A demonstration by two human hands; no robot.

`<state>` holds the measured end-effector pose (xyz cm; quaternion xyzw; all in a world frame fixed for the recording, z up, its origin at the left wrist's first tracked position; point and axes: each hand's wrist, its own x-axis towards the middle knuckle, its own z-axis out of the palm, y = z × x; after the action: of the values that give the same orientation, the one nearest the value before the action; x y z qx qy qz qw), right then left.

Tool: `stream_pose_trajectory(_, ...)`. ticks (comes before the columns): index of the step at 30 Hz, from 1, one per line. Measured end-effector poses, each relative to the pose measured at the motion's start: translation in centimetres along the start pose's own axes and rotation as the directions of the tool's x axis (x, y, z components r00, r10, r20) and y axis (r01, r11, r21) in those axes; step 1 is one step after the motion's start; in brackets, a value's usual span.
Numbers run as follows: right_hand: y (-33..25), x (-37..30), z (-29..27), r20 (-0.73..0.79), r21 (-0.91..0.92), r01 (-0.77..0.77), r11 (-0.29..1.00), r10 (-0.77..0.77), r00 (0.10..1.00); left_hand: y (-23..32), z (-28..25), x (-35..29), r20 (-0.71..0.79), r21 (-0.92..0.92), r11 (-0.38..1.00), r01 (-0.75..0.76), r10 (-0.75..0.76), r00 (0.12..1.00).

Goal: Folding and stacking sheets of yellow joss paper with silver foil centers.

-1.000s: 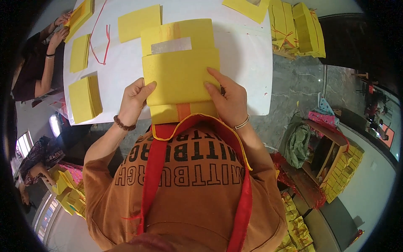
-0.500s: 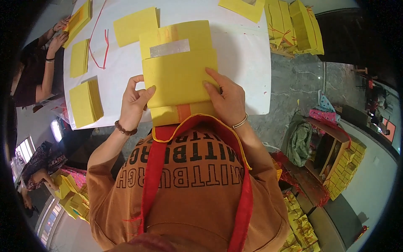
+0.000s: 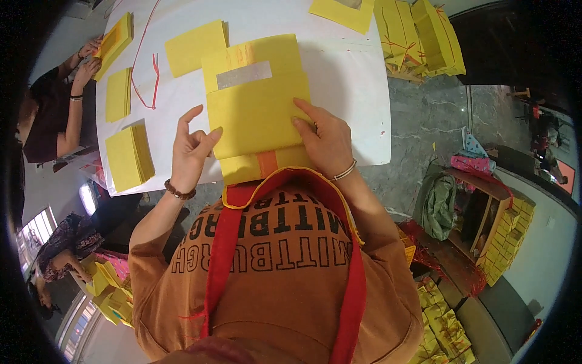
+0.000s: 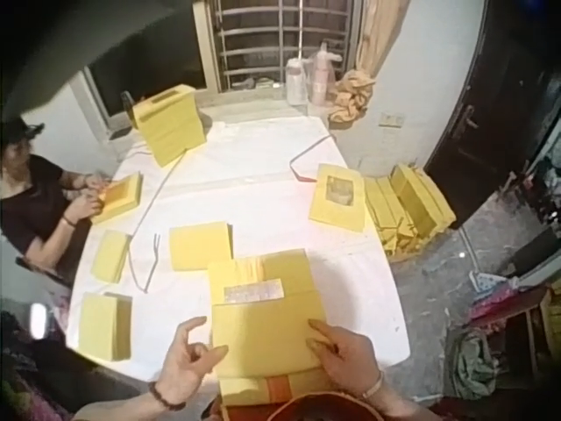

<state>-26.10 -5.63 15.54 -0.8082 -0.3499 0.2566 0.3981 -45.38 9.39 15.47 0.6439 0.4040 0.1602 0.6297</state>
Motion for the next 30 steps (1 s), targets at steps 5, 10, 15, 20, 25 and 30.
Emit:
stream_pose_trajectory(5,-0.2,0.1,0.0,0.008,-0.026,-0.002,1.000,0.002,1.000,2.6,-0.3,0.0,0.096,0.540,0.745,-0.391,0.407,0.908)
stream_pose_trajectory(10,0.3,0.1,0.3,-0.004,-0.013,0.030,0.999,-0.030,1.000,3.8,5.0,1.5,0.490,0.580,0.296,-0.759,0.617,0.616)
stream_pose_trajectory(15,0.3,0.2,0.2,-0.015,-0.037,0.035,0.999,-0.035,0.999,1.5,6.4,2.5,0.589,0.634,0.198,-0.748,0.504,0.632)
stream_pose_trajectory(20,0.3,0.1,0.0,0.025,0.028,-0.028,0.999,0.027,0.999,1.0,6.5,2.9,0.600,0.634,0.192,-0.749,0.489,0.633)
stream_pose_trajectory(25,-0.1,-0.5,-0.2,-0.108,-0.147,0.129,0.981,-0.146,0.983,0.0,6.6,3.2,0.607,0.649,0.173,-0.741,0.468,0.642)
stream_pose_trajectory(30,0.9,-1.4,0.3,0.108,-0.200,0.809,0.552,-0.809,0.579,-0.1,6.4,3.3,0.662,0.672,0.028,-0.740,0.424,0.618)
